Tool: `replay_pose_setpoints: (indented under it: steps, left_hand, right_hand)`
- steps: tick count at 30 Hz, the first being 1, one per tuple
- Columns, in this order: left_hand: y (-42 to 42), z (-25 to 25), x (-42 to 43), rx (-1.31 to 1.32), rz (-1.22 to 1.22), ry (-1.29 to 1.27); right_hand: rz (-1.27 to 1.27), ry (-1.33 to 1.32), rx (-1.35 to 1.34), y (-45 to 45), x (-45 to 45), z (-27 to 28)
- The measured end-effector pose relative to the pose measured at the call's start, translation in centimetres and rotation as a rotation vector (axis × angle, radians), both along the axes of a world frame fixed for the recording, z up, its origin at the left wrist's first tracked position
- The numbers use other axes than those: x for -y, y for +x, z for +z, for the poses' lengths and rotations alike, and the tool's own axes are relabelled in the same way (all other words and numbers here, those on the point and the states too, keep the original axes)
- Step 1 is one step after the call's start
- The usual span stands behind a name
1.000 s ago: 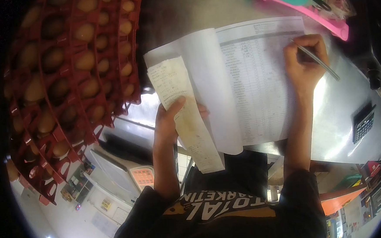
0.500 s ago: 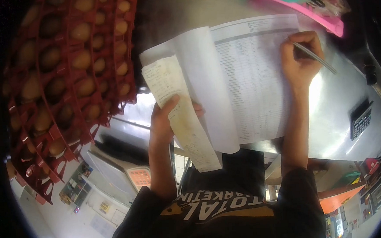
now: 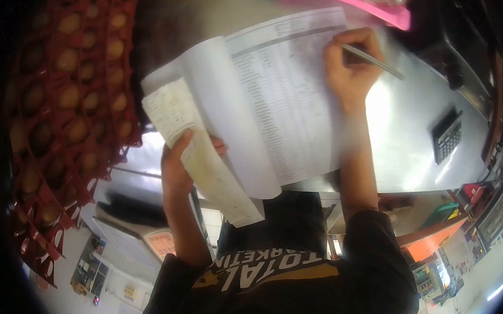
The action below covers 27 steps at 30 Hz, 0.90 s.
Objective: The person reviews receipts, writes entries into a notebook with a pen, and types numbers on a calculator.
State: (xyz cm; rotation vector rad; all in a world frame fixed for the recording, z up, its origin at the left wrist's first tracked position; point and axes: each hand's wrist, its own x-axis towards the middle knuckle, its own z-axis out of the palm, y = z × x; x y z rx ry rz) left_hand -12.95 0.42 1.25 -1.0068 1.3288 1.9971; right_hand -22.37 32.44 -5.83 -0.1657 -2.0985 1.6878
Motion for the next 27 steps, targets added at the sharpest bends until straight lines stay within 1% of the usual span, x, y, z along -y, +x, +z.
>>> replay_pose_setpoints:
  steps: [2,3,6,8,12,14,17,23,27]
  left_hand:
    - [-0.09,0.16,0.04,0.009,-0.011,-0.029]
    - [-0.15,0.27,-0.01,0.017,-0.028,-0.034]
    - [-0.12,0.54,0.02,-0.015,-0.048,-0.052]
    - [-0.13,0.25,0.28,-0.065,-0.080,0.015]
    - [-0.23,0.13,0.37,-0.057,-0.071,0.031]
    - [-0.11,-0.03,0.46,-0.045,-0.062,0.050]
    - [-0.39,0.78,0.18,-0.029,-0.099,-0.027]
    - [-0.34,0.42,0.20,-0.041,-0.072,0.019]
    - [-0.40,0.41,0.29,-0.056,-0.079,0.023]
  right_hand:
    - [0.001,-0.077,0.014,0.09,0.14,0.38]
    - [0.028,-0.056,-0.006,0.02,-0.01,0.41]
    - [0.016,-0.126,0.002,-0.05,0.25,0.52]
    - [-0.006,-0.086,0.021,-0.02,0.12,0.55]
    - [-0.014,-0.089,0.016,-0.06,0.38,0.69]
    - [-0.007,-0.048,0.038,0.05,0.33,0.79]
    - [0.003,-0.008,0.035,0.04,0.04,0.62]
    - [0.005,-0.056,0.018,-0.04,0.12,0.53]
    - [-0.008,-0.020,0.043,-0.01,0.09,0.65]
